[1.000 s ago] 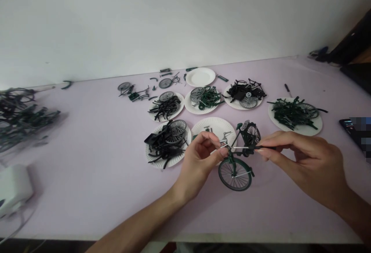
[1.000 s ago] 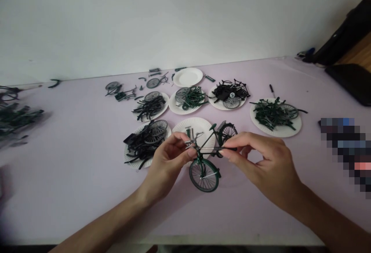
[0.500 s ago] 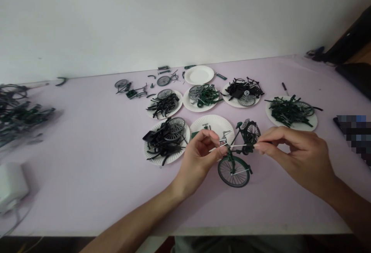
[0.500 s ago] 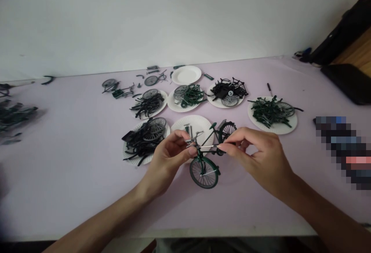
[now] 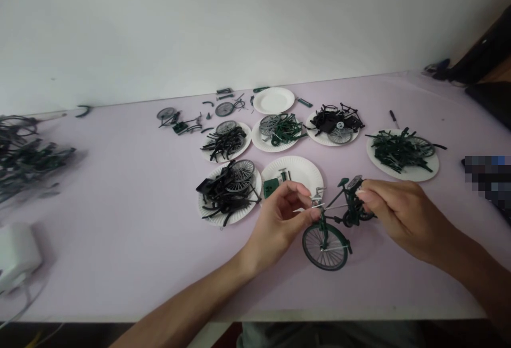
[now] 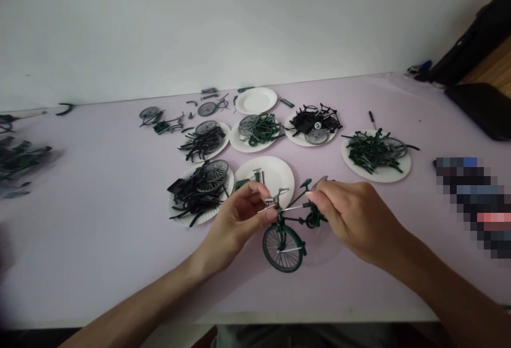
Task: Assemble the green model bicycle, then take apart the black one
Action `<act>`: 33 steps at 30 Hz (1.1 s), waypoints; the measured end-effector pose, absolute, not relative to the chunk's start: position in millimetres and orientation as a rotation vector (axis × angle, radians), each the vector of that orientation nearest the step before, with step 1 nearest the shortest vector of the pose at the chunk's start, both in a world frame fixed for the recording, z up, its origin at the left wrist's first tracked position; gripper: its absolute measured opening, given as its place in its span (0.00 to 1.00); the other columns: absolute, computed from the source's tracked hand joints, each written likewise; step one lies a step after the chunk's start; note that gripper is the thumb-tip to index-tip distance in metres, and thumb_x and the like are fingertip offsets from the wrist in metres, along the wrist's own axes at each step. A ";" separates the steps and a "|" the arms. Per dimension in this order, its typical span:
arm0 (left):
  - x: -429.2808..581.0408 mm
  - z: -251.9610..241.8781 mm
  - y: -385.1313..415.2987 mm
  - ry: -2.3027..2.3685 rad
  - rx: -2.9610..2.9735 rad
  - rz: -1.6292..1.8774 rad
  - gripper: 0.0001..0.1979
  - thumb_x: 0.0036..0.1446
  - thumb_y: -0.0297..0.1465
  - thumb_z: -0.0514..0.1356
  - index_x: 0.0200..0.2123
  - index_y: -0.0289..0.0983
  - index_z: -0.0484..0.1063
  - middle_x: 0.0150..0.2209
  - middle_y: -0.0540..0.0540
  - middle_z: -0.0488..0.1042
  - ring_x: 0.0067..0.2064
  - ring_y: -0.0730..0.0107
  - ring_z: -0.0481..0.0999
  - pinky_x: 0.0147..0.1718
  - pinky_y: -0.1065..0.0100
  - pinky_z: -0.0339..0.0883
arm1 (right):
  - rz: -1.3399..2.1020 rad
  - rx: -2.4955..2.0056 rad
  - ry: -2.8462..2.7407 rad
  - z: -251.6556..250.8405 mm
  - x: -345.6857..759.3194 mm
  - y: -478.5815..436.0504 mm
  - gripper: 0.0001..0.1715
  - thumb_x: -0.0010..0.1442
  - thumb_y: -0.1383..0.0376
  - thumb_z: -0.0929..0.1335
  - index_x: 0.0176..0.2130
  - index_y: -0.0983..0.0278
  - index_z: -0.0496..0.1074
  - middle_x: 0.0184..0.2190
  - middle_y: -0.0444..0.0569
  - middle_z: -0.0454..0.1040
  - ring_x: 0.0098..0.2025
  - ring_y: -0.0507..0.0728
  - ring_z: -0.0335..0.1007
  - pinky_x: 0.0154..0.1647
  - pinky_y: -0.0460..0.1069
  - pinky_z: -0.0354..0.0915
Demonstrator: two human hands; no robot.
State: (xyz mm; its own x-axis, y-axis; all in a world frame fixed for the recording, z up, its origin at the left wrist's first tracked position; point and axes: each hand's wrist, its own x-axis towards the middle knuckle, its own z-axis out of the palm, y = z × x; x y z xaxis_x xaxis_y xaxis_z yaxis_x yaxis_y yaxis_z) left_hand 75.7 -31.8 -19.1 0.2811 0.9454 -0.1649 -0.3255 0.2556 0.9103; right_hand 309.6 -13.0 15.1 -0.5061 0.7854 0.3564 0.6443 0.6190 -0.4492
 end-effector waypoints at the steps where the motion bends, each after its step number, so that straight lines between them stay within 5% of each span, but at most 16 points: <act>1: 75.4 -18.9 -31.9 0.863 0.897 1.027 0.19 0.55 0.33 0.75 0.39 0.36 0.67 0.32 0.52 0.70 0.34 0.77 0.70 0.33 0.75 0.66 | 0.369 -1.111 -2.355 15.6 308.9 -13.4 0.24 0.75 0.62 0.59 0.26 0.60 0.56 0.18 0.38 0.59 0.19 0.49 0.57 0.22 0.47 0.53; 7: 73.9 -18.8 -30.7 0.883 0.889 1.033 0.19 0.55 0.32 0.74 0.40 0.36 0.67 0.32 0.51 0.71 0.34 0.77 0.70 0.32 0.75 0.66 | 0.522 -1.117 -2.449 14.2 308.5 -16.0 0.08 0.73 0.59 0.63 0.43 0.61 0.66 0.28 0.42 0.76 0.24 0.53 0.73 0.25 0.48 0.62; 10: 73.9 -18.9 -30.3 0.865 0.893 1.048 0.19 0.55 0.33 0.75 0.40 0.36 0.68 0.32 0.51 0.71 0.33 0.76 0.71 0.32 0.74 0.67 | 0.471 -1.052 -2.437 9.3 311.1 -14.2 0.09 0.73 0.59 0.64 0.43 0.61 0.67 0.33 0.47 0.80 0.28 0.55 0.77 0.27 0.49 0.64; 18: 72.8 -21.2 -32.0 0.816 0.923 1.054 0.17 0.57 0.29 0.73 0.41 0.36 0.68 0.32 0.52 0.71 0.33 0.78 0.72 0.33 0.75 0.69 | 0.363 -0.946 -2.456 6.4 311.0 -8.0 0.15 0.75 0.58 0.63 0.36 0.62 0.69 0.26 0.42 0.75 0.22 0.49 0.70 0.25 0.46 0.60; 26: 74.2 -20.4 -32.5 0.828 0.957 1.074 0.16 0.57 0.28 0.73 0.42 0.36 0.69 0.33 0.51 0.72 0.33 0.78 0.72 0.34 0.76 0.69 | 0.134 -0.932 -2.540 5.4 306.4 -10.9 0.27 0.77 0.60 0.60 0.25 0.61 0.59 0.17 0.37 0.58 0.17 0.48 0.54 0.21 0.48 0.52; 33: 73.2 -20.9 -31.2 0.800 0.957 1.076 0.17 0.58 0.28 0.72 0.43 0.36 0.68 0.33 0.52 0.71 0.33 0.79 0.71 0.33 0.77 0.69 | 0.233 -0.967 -2.540 2.2 311.6 -11.9 0.16 0.76 0.54 0.62 0.42 0.62 0.70 0.26 0.42 0.78 0.22 0.50 0.71 0.24 0.47 0.56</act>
State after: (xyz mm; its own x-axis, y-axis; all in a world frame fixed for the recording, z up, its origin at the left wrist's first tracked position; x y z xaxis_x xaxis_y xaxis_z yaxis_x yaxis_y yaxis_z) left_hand 73.2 -31.2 -20.9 0.2869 0.9550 -0.0759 -0.3473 0.1775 0.9208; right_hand 311.6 -11.9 2.2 -0.6752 0.6665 0.3162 0.5979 0.7455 -0.2946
